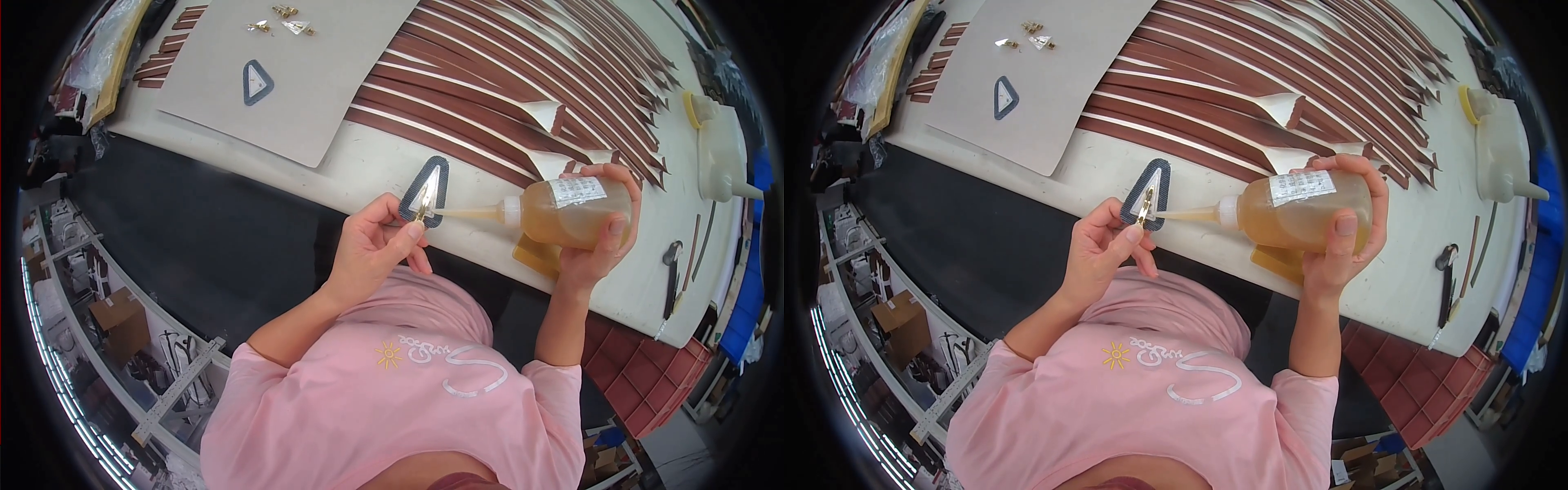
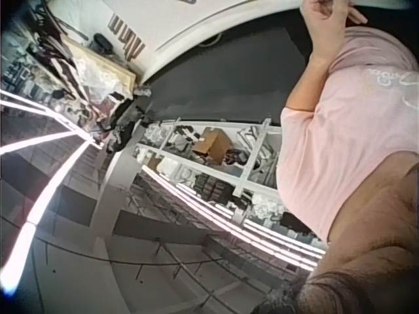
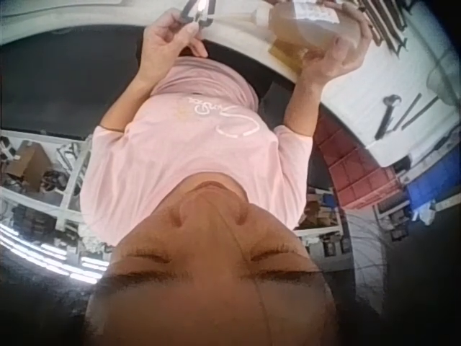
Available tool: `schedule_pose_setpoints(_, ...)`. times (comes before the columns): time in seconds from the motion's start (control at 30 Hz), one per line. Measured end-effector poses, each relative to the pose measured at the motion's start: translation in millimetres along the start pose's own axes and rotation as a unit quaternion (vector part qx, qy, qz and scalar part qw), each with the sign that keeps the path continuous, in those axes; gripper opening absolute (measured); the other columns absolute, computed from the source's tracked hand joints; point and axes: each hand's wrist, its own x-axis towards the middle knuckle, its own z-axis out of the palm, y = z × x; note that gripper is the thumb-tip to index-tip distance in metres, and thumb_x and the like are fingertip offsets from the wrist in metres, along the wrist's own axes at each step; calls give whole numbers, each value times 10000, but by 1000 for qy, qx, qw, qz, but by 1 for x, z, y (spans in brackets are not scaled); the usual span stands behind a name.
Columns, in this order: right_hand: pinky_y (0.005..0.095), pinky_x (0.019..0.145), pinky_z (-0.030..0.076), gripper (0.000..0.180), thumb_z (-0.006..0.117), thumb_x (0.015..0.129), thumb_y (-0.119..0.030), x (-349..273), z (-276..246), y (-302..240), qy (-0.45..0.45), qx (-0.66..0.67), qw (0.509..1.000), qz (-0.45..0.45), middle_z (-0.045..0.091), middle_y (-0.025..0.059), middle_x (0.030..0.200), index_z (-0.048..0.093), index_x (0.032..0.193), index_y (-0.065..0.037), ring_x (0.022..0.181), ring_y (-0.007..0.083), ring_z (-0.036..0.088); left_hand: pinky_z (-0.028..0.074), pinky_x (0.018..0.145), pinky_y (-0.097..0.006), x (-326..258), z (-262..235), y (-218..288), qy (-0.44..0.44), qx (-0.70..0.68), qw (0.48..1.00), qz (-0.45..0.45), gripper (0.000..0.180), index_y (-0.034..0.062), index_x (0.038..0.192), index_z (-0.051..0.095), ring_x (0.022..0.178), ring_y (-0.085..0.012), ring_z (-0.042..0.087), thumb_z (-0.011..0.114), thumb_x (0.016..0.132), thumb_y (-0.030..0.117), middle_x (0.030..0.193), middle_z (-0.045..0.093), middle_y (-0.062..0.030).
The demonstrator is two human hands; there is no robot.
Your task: Attaching metal hardware loops to leather strips and applying industrial glue for permanent assembly.
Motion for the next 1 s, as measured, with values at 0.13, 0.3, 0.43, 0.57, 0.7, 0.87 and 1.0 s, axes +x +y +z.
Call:
schedule_pose_setpoints(0.13,389,811,546,648,553,911,-493,-1,0,-1,-13,2,1000,7,576,223,1048,463,1232,63,906,320,660,544,596,-259,0,1,1,2,5,1000,0,101,0,966,500,681,-174,694,575,974,68,853,623,-101)
schedule_pose_setpoints(0.3,407,828,542,614,532,922,-486,3,-4,0,-27,65,996,47,570,200,1065,465,1243,33,949,314,650,546,598,-258,1,1,2,1,2,1000,-1,107,0,964,495,682,-175,694,576,973,69,852,622,-100)
schedule_pose_setpoints(0.43,427,866,536,553,479,951,-474,9,-3,-1,56,239,962,116,566,159,1087,466,1259,-15,997,308,635,546,600,-258,1,0,1,-5,2,1000,1,116,0,968,493,687,-175,695,582,973,75,852,621,-97)
schedule_pose_setpoints(0.57,424,862,562,644,554,923,-520,5,4,-7,80,38,996,14,565,184,1079,454,1250,25,960,296,637,576,583,-306,1,-1,-3,-1,7,1000,11,84,-1,974,507,634,-196,687,562,969,62,843,640,-118)
schedule_pose_setpoints(0.7,427,880,559,674,621,889,-535,2,9,-8,83,-8,996,-38,569,180,1080,465,1234,23,959,294,646,579,590,-308,-1,0,-2,-3,7,1000,8,78,1,974,507,639,-197,688,562,967,56,846,640,-119)
schedule_pose_setpoints(0.87,426,856,558,650,570,915,-534,2,8,-6,67,-9,997,-23,572,182,1080,465,1231,24,947,315,654,582,598,-311,-1,-2,-3,-9,13,1000,7,70,-1,976,505,646,-200,691,556,967,46,857,642,-119)
schedule_pose_setpoints(1.0,429,838,559,619,513,947,-519,3,9,-5,72,-24,997,-32,569,184,1079,462,1229,29,950,349,661,582,598,-311,0,-2,-3,-13,13,1000,8,70,-1,981,504,647,-201,691,557,965,42,855,640,-119)
